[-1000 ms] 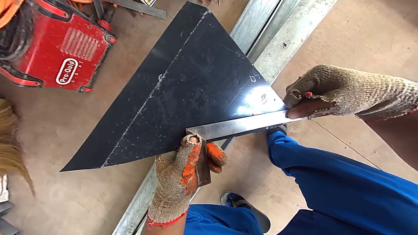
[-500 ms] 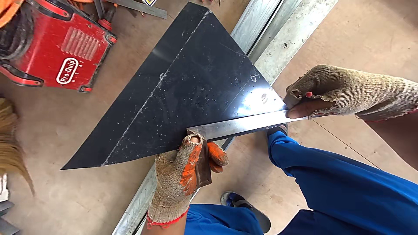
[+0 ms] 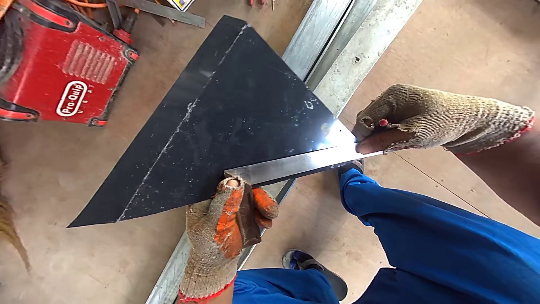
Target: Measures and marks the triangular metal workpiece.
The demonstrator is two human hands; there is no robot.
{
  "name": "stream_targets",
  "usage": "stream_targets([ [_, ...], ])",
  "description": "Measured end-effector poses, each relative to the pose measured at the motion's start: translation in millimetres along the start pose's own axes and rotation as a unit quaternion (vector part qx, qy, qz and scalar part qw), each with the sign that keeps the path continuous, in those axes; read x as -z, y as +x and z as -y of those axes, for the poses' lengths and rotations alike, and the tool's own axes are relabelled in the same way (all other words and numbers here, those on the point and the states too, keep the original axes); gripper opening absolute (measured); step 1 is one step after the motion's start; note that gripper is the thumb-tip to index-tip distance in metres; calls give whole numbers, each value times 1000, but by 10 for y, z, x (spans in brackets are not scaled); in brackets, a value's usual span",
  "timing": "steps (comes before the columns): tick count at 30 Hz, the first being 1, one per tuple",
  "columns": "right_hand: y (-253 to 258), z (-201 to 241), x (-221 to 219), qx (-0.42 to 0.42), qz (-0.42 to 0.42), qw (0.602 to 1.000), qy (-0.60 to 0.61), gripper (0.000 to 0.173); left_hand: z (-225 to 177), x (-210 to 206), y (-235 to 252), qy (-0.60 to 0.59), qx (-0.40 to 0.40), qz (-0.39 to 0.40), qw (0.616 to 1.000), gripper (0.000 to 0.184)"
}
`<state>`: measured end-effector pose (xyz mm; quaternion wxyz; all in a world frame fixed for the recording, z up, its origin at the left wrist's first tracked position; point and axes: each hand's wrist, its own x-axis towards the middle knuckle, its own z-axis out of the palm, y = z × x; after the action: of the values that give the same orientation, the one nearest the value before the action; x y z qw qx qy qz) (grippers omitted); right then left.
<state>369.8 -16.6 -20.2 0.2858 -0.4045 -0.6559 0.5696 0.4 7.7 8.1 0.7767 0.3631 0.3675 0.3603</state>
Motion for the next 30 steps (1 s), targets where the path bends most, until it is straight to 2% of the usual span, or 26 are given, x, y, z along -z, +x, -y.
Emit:
stream_targets([
  [7, 8, 47, 5, 8, 7, 1000, -2, 23, -35, -19, -15, -24, 9, 17, 1000, 32],
  [19, 36, -131, -40, 41, 35, 996, 69, 23, -146, -82, -290, 121, -46, -86, 988, 21],
  [30, 38, -138, -50, 41, 35, 997, 64, 22, -138, -89, -282, 128, -49, -84, 987, 19],
])
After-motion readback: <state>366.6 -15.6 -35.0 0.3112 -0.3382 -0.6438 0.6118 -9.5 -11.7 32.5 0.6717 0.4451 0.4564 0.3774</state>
